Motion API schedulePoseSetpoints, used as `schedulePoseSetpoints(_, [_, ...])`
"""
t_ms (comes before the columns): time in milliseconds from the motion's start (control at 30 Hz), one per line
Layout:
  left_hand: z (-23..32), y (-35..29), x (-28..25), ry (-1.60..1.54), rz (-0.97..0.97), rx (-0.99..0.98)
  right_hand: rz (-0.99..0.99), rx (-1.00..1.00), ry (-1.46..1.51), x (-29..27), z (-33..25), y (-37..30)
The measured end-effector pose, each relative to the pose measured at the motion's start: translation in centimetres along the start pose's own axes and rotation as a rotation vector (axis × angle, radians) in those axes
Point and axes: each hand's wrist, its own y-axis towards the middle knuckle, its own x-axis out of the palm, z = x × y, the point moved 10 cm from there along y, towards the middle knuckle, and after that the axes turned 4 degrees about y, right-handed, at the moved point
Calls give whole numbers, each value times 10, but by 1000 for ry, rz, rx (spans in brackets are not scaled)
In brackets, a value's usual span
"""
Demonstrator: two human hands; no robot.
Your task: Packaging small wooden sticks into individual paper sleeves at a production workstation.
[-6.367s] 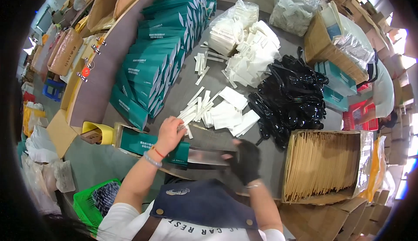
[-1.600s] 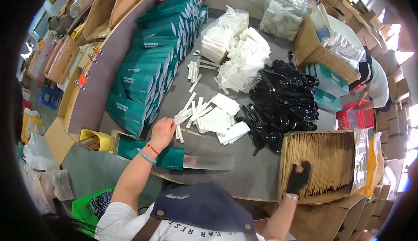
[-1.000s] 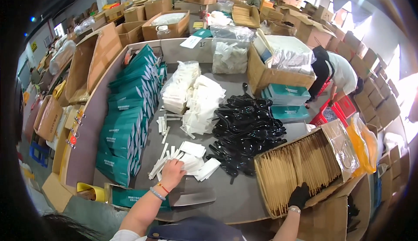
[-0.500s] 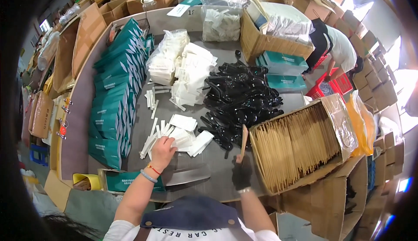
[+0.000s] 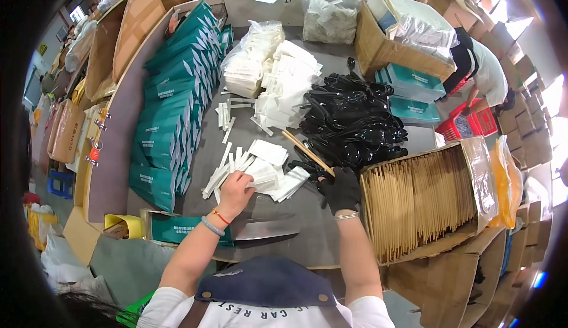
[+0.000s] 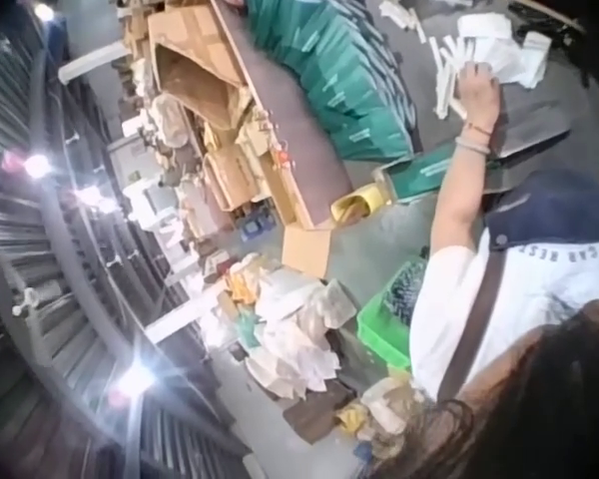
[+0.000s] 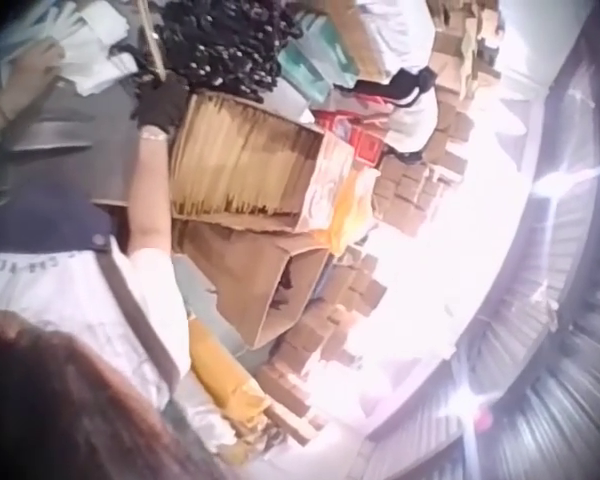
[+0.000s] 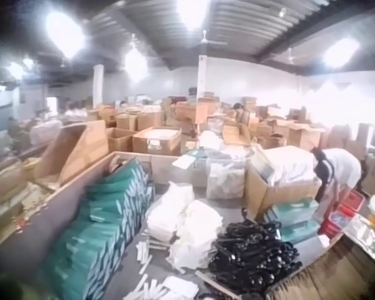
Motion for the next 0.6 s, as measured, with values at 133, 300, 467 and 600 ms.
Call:
schedulePoseSetpoints(133, [1, 2, -3, 19, 17, -17, 73, -100, -61, -1, -2, -4])
schedulePoseSetpoints(300, [1, 1, -11, -53, -16, -53, 117, -123, -53, -9, -5, -9])
schedulePoseSetpoints(467, [10, -34, -9, -578, -422, -332, 56, -153, 118, -30, -9, -26])
schedulePoseSetpoints(600, [35, -72, -28, -114, -294, 20, -313, -260, 327, 2, -43, -55])
